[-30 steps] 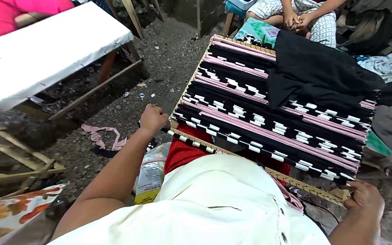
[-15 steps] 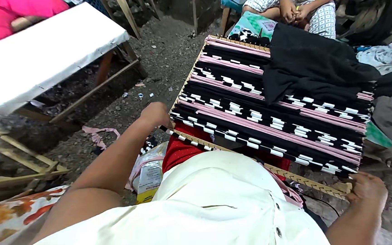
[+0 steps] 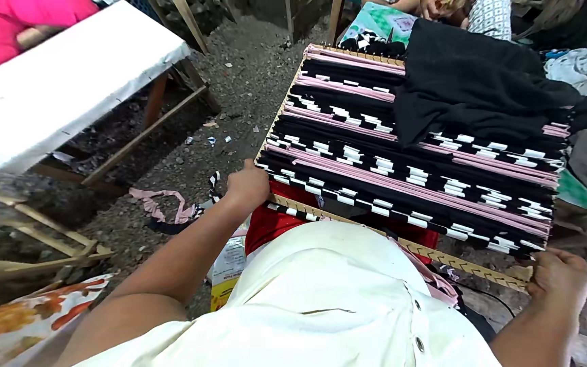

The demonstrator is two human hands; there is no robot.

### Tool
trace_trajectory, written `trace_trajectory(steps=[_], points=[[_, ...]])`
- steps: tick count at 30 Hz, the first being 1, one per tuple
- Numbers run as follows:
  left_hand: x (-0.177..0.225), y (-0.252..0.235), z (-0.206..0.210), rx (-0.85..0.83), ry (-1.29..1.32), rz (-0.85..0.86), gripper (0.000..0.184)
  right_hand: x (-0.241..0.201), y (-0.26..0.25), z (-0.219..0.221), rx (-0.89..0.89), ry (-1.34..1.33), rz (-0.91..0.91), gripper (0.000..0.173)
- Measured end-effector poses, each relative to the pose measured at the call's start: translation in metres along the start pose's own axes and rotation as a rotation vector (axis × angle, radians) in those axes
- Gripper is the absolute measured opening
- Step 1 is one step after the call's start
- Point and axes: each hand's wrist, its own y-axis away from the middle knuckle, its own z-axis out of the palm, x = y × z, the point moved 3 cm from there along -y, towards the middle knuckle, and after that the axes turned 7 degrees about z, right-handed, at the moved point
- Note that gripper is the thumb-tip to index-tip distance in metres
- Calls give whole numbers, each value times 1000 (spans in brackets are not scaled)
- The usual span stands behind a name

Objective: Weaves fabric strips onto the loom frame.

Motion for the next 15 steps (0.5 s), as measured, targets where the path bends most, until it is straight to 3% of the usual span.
trace_trajectory(steps=[3,7,11,15], points=[[27,28,-3,-36,67,105,34,0,0,0,1,0,-6,34],[73,55,-3,-39,139,391,28,0,1,0,-1,8,-5,36],[116,52,-4,-130,144,608,37,1,-2,-3,-6,20,-9,39],[158,43,-3,-256,152,849,33,0,-1,-5,-24,55,-18,40]])
